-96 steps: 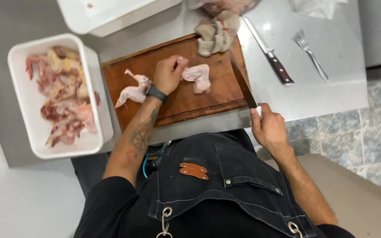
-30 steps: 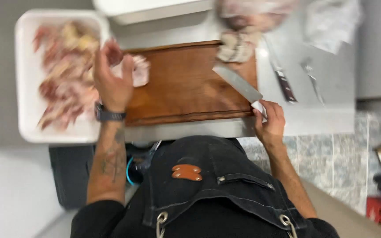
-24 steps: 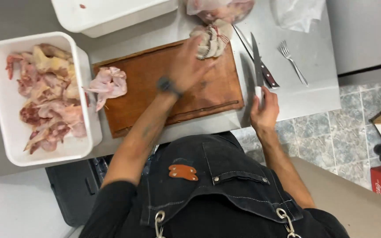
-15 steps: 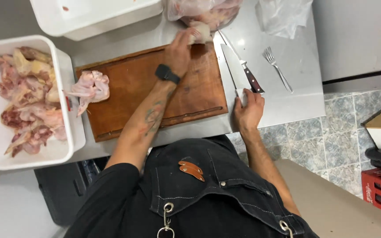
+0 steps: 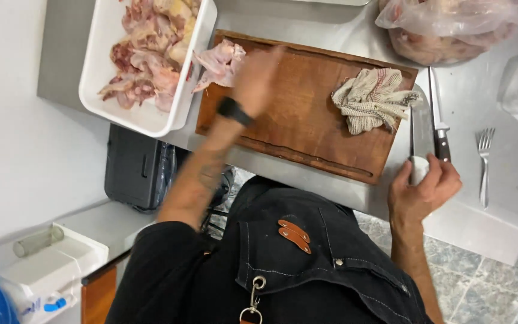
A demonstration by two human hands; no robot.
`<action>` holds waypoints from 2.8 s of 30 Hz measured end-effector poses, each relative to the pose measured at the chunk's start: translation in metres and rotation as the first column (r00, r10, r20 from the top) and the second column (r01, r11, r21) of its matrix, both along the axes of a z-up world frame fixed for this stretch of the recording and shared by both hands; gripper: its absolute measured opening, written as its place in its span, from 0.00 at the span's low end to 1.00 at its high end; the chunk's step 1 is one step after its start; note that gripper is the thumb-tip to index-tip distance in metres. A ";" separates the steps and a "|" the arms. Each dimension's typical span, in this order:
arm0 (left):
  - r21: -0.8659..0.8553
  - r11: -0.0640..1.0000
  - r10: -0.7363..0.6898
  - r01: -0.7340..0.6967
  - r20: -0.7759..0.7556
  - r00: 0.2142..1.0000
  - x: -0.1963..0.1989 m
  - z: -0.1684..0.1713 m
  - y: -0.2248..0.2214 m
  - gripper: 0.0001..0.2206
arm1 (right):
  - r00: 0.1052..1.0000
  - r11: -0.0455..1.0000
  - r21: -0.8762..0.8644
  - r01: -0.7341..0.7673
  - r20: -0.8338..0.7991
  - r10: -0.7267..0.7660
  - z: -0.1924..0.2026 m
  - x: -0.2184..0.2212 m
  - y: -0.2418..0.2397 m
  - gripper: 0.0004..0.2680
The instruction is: Trimming and cutting raw chicken pieces on a wooden board and placing them in a container
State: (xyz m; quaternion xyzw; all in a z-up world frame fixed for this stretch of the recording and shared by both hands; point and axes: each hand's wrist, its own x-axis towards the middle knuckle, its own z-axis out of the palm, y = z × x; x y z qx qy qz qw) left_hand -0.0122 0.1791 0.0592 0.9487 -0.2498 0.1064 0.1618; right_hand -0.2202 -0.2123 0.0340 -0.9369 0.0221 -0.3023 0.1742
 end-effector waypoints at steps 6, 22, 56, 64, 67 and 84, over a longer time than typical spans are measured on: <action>0.549 0.729 -0.380 0.410 -0.175 0.908 0.060 -0.019 0.116 0.25 | 0.872 0.873 0.254 -0.416 -0.163 0.462 0.046 0.022 0.102 0.06; 0.039 0.985 -0.106 0.165 -0.618 0.779 -0.015 0.047 0.021 0.20 | 0.821 0.891 0.363 -0.274 -0.394 0.413 0.078 0.094 0.233 0.36; 0.212 0.903 -0.242 0.373 -0.466 0.851 -0.065 0.005 -0.014 0.05 | 0.465 0.931 0.228 -0.285 -0.816 0.342 0.061 0.087 0.188 0.08; -0.004 0.915 -0.367 0.404 -0.425 0.827 -0.077 -0.011 -0.003 0.08 | 0.556 0.878 0.324 -0.351 -0.682 0.474 0.050 0.082 0.183 0.08; -0.014 0.905 -0.392 0.426 -0.417 0.820 -0.076 -0.009 -0.001 0.06 | 0.602 0.871 0.352 -0.342 -0.630 0.490 0.057 0.079 0.185 0.09; 0.005 0.859 -0.430 0.512 -0.534 0.728 -0.070 0.016 -0.011 0.05 | 0.621 0.701 0.556 -0.446 -0.372 0.690 -0.002 0.069 0.167 0.08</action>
